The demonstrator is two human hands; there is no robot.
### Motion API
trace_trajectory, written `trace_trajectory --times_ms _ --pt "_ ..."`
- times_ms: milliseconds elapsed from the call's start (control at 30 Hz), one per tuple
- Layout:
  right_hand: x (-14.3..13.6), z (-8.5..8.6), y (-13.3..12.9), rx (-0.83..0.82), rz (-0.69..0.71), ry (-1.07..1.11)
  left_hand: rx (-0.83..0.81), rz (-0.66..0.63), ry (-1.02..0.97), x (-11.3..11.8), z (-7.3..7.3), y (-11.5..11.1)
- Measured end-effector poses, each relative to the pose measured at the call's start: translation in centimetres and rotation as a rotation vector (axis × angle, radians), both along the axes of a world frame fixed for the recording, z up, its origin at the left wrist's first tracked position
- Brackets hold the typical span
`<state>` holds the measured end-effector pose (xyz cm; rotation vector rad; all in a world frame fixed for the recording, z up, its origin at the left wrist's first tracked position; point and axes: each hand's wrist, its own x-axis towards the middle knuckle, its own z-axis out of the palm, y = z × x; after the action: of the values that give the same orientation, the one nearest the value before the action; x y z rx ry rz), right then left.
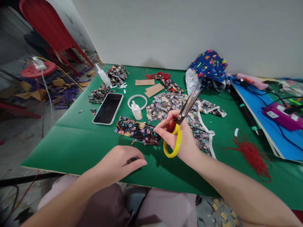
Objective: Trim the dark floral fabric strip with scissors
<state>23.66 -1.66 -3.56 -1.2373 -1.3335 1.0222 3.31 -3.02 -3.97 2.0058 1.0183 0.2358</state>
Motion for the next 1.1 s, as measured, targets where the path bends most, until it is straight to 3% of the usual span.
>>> trace_trajectory --times_ms 100,200,367,467,633,833,1100 --pt "-0.3 -0.2 -0.4 0.037 -0.006 -0.001 -0.309 0.295 -0.267 1.5 -0.7 0.1" --pt "-0.8 -0.5 -0.7 0.055 0.019 -0.001 -0.494 0.521 -0.565 1.9 -1.1 0.4" --pt "-0.7 -0.9 -0.8 -0.062 0.203 0.063 -0.562 0.713 -0.913 1.4 -0.7 0.8" --pt "0.0 -1.0 -1.0 -0.114 0.353 -0.033 -0.524 0.799 -1.007 0.8 -0.5 1.2" --pt "1.0 -0.4 -1.0 -0.094 0.527 -0.305 -0.437 0.803 -1.087 -0.2 -0.8 1.9" --pt "0.8 1.3 -0.9 -0.155 0.515 -0.675 -0.304 0.743 -1.222 -0.9 -1.2 2.5" --pt "0.6 1.5 -0.9 -0.244 0.671 -0.839 -0.232 0.670 -1.242 -1.2 -1.6 2.2"
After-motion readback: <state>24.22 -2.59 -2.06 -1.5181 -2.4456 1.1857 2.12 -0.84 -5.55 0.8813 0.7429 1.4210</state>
